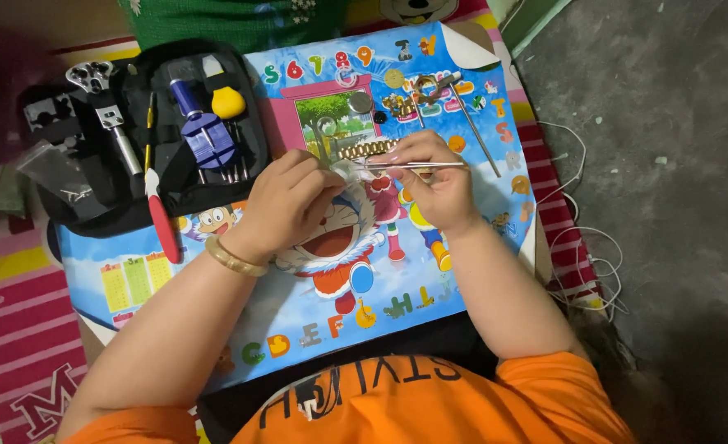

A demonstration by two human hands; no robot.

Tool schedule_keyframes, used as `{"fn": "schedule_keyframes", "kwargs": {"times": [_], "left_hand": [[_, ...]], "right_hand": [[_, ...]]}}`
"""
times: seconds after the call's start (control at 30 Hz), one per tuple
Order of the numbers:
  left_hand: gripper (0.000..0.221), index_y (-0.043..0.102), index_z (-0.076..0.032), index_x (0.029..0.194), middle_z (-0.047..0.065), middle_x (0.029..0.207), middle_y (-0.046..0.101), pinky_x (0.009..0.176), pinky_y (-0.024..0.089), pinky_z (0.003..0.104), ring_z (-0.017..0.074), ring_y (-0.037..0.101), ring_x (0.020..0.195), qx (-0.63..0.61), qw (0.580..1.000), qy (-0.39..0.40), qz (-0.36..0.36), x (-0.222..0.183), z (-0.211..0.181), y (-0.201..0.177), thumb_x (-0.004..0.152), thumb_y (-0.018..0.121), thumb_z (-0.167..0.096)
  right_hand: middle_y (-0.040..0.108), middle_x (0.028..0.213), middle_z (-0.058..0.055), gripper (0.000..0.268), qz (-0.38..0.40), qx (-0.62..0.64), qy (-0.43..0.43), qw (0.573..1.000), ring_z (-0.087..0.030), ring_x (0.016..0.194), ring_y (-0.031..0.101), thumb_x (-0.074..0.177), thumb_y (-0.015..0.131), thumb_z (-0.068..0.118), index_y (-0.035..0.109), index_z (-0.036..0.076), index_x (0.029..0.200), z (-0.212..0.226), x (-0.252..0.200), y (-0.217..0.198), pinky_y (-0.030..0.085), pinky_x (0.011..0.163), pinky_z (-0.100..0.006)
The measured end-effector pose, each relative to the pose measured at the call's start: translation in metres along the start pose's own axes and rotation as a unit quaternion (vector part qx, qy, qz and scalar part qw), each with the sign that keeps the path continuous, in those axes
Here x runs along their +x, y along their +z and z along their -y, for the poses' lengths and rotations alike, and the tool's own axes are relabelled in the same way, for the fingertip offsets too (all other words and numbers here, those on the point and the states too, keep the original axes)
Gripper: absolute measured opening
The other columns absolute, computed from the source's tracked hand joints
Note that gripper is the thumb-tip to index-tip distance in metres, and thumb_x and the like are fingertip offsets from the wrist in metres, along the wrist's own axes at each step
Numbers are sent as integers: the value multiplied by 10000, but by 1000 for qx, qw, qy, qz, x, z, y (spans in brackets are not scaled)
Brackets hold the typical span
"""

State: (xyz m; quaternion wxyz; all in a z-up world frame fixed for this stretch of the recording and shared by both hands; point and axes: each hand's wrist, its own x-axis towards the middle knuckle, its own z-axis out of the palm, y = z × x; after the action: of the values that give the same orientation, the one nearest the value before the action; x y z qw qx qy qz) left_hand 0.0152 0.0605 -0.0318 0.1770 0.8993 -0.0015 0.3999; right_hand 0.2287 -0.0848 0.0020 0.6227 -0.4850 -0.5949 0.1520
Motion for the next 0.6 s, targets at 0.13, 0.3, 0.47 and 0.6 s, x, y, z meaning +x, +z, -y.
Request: {"fn": "schedule_keyframes", "kwargs": {"times": [0.13, 0.3, 0.47, 0.6], "left_hand": [[52, 709, -88, 985, 78, 806, 618, 598, 506, 377, 295, 601, 784, -1, 1000, 5, -4, 0, 1, 0, 942, 703, -59], [64, 710, -92, 997, 73, 806, 624, 603, 511, 367, 290, 608, 786, 6, 1000, 1, -15, -1, 5, 2, 941, 722, -62], [79, 708, -83, 1000, 74, 782, 593, 594, 493, 364, 286, 583, 757, -1, 1000, 0, -24, 3, 2, -2, 937, 707, -36], [77, 701, -78, 1002, 83, 781, 584, 579, 485, 387, 309, 586, 758, -6, 1000, 3, -22, 6, -1, -4, 944, 691, -28]], "right_hand": [[694, 1010, -152, 48, -9, -31, -5, 999, -310, 991, 708, 961, 725, -27, 690, 3, 975, -3, 2, -3, 566, 896, -412], [662, 967, -107, 104, 34, -162, 23, 986, -308, 936, 715, 951, 744, -27, 745, 46, 1024, -13, -4, 0, 585, 823, -421], [645, 968, -107, 112, 44, -175, 43, 983, -306, 874, 715, 960, 750, 14, 767, 83, 1046, -18, -1, -2, 578, 697, -360], [634, 953, -119, 115, 45, -164, 53, 984, -338, 878, 715, 955, 750, 16, 768, 83, 1047, -22, -2, -2, 575, 690, -369]]}}
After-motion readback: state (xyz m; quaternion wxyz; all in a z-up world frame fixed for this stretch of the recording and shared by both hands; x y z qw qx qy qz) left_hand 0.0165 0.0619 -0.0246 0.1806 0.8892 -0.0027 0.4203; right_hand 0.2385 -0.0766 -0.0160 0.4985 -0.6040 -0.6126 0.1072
